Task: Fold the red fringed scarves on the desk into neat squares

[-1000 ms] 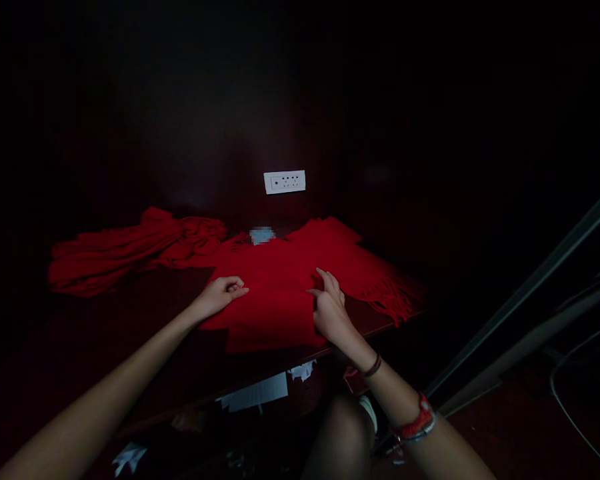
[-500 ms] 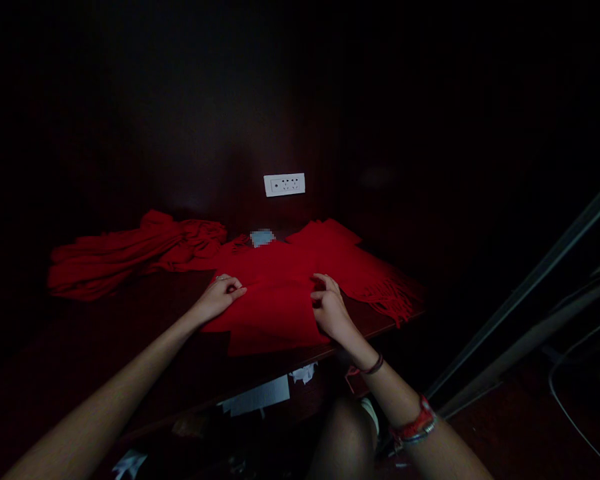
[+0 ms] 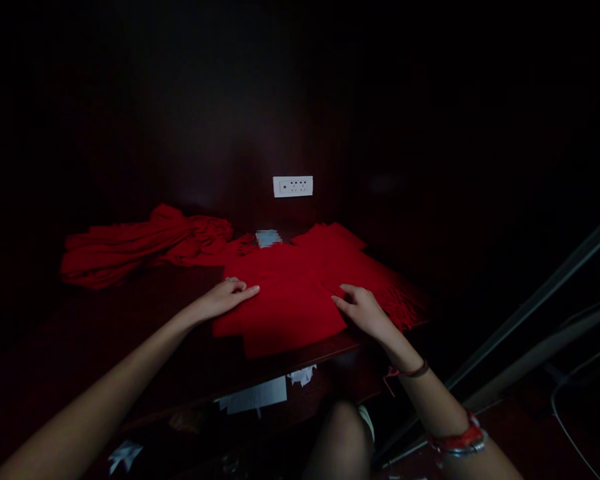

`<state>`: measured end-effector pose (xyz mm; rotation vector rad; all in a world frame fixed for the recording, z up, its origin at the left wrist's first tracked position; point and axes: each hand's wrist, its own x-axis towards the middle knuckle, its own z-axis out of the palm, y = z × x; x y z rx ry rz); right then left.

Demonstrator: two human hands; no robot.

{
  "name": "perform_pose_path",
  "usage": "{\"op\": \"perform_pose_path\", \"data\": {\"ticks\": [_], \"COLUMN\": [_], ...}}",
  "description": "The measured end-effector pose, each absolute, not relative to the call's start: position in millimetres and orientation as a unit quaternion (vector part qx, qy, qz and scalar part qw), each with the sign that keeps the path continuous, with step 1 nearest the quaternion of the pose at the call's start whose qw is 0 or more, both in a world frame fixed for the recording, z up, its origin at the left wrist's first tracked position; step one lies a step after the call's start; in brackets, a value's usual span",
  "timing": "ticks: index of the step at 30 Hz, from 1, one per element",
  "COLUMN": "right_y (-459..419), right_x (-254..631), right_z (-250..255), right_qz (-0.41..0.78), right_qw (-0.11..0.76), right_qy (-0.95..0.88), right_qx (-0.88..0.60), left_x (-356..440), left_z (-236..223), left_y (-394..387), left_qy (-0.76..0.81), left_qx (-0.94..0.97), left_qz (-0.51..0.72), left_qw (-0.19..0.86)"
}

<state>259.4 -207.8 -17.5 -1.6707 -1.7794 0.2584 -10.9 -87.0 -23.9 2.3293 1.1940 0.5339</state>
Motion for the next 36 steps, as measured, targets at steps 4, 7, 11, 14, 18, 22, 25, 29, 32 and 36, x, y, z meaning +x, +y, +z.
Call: {"op": "perform_pose_path", "data": {"ticks": [4,7,11,14,18,22,25,29,32,36], "right_y": [-200,-194,-185,-183,-194,-214,-225,-224,-212,-193], "right_x": [252,253,266,284,319,349,349,317,291,275], "right_z": [-7,3,13,15,6,-7,-6,1,0,5], "right_qz": [0.060,0.042,0.038,0.043,0.051,0.089,0.067,-0.005,-0.020,-0.042], "right_qw": [0.330,0.348,0.400,0.468,0.514,0.376,0.309,0.250,0.128,0.010], "right_qy": [-0.697,-0.697,-0.663,-0.628,-0.585,-0.620,-0.676,-0.740,-0.765,-0.790], "right_qx": [-0.634,-0.625,-0.632,-0.620,-0.625,-0.682,-0.666,-0.624,-0.631,-0.612], "left_x": [-5,-3,-3,-5,-8,-9,-10,-12,-10,-2], "left_z": [-18,-12,-2,1,-4,-8,-11,-22,-33,-35], "left_y": [-107,-113,-112,-110,-112,-116,-111,-89,-72,-57], "left_qy": [0.430,0.426,0.438,0.390,0.385,0.388,0.401,0.477,0.536,0.544], "left_qx": [0.809,0.712,0.590,0.565,0.619,0.694,0.723,0.739,0.721,0.700], "left_qz": [0.172,0.239,0.375,0.394,0.268,0.166,0.156,0.244,0.311,0.298], "left_qw": [0.362,0.504,0.565,0.610,0.630,0.583,0.540,0.408,0.308,0.353]}}
